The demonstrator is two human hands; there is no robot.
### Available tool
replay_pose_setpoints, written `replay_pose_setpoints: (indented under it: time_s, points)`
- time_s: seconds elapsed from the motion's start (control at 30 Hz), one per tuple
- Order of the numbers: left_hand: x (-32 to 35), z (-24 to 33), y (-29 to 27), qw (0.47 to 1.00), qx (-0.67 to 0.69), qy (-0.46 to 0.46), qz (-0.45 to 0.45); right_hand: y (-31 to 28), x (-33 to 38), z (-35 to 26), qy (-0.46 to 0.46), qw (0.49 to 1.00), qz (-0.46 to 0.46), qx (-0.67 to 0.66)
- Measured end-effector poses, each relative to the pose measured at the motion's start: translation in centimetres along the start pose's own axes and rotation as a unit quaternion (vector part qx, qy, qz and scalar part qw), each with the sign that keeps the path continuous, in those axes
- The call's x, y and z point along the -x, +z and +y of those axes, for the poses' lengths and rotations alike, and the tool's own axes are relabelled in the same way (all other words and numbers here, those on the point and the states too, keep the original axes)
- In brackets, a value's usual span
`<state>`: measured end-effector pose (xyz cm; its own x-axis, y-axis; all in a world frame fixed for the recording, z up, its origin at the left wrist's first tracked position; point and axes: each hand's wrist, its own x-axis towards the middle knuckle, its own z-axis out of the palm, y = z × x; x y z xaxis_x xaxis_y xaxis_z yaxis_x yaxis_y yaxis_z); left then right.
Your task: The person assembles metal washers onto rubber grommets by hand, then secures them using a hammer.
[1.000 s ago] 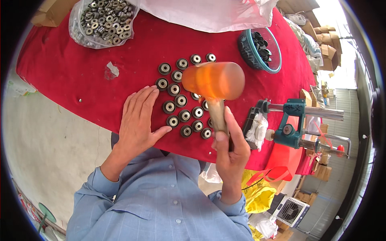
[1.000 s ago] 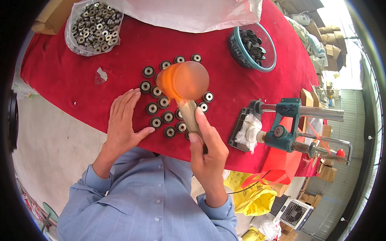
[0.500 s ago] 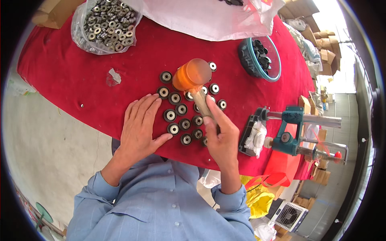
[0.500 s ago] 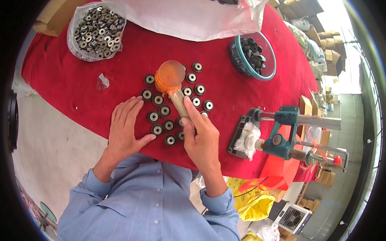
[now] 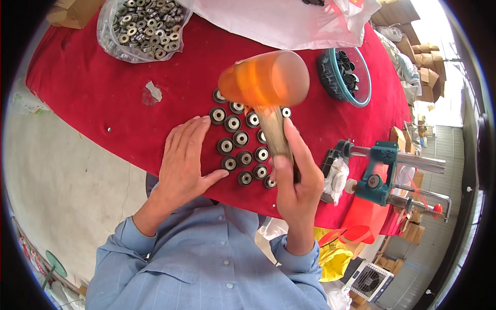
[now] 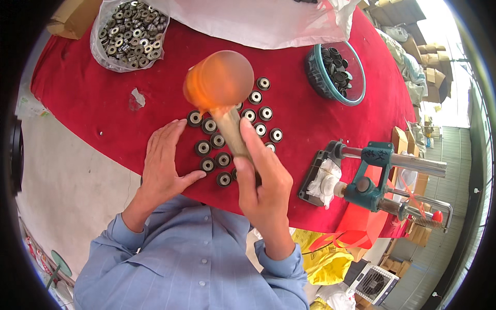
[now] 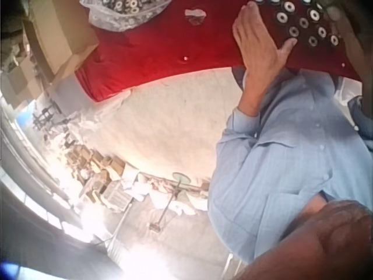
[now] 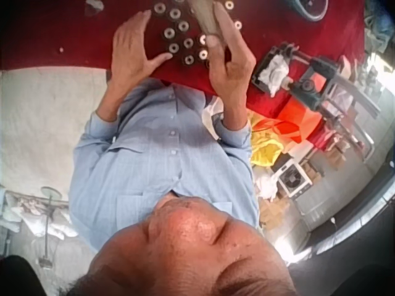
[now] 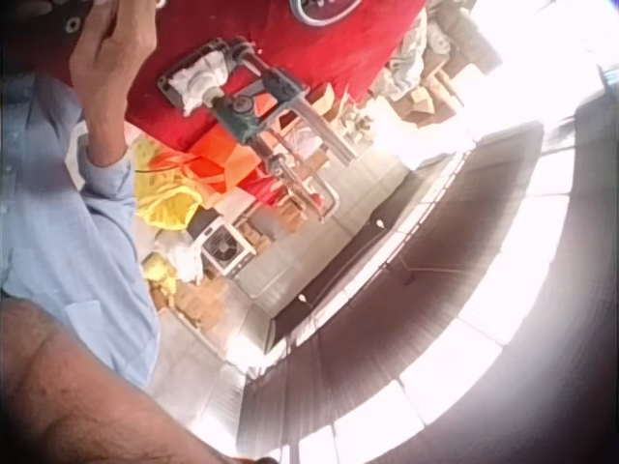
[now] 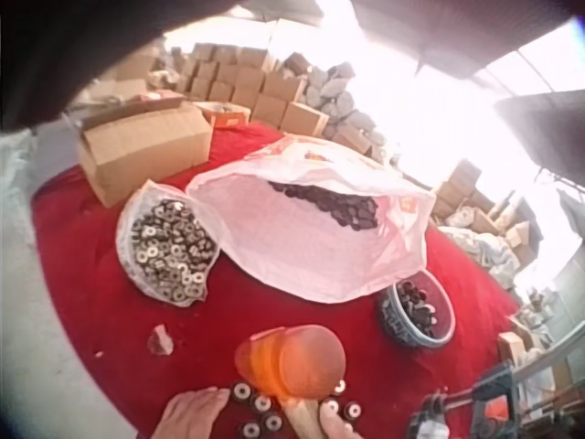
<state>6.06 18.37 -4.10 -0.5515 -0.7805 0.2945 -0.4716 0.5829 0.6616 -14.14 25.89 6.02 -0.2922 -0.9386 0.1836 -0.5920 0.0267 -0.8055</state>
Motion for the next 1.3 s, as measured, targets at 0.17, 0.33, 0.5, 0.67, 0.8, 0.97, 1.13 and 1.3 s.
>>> replay_pose_setpoints:
  time_s: [0.17, 0.33, 0.5, 0.67, 0.8, 0.97, 1.13, 1.3]
  points:
    - [-0.2, 0.4, 0.3, 0.999, 0.013, -0.033, 0.019, 1.8, 1.9, 3.3, 0.007, 0.997, -0.051, 0.063]
    - [0.0, 0.0, 0.3, 1.000, -0.008, -0.020, 0.009, -1.5, 2.6, 1.7, 0.042, 0.999, -0.005, -0.026]
    - [-0.2, 0.2, 0.2, 1.000, -0.025, -0.011, 0.000, -3.6, 4.2, 0.5, 0.033, 0.996, 0.068, -0.043]
    - [-0.3, 0.1, 0.1, 0.999, -0.051, 0.016, -0.006, -3.6, 4.7, 0.5, 0.027, 0.997, 0.057, -0.051]
    - [-0.4, 0.4, 0.2, 0.999, -0.034, 0.016, 0.004, -2.8, 4.1, -0.4, 0.040, 0.995, 0.031, -0.086]
    - [-0.1, 0.5, 0.5, 0.999, -0.033, -0.011, 0.008, 0.4, 2.5, 1.5, -0.011, 1.000, -0.010, 0.002]
    - [-0.2, 0.4, 0.2, 0.999, -0.030, -0.011, 0.000, -0.1, 2.4, 2.3, 0.026, 0.999, -0.007, -0.026]
    - [-0.4, 0.5, 0.2, 0.999, -0.043, -0.007, -0.004, -1.3, 3.8, 2.2, -0.006, 1.000, 0.005, 0.014]
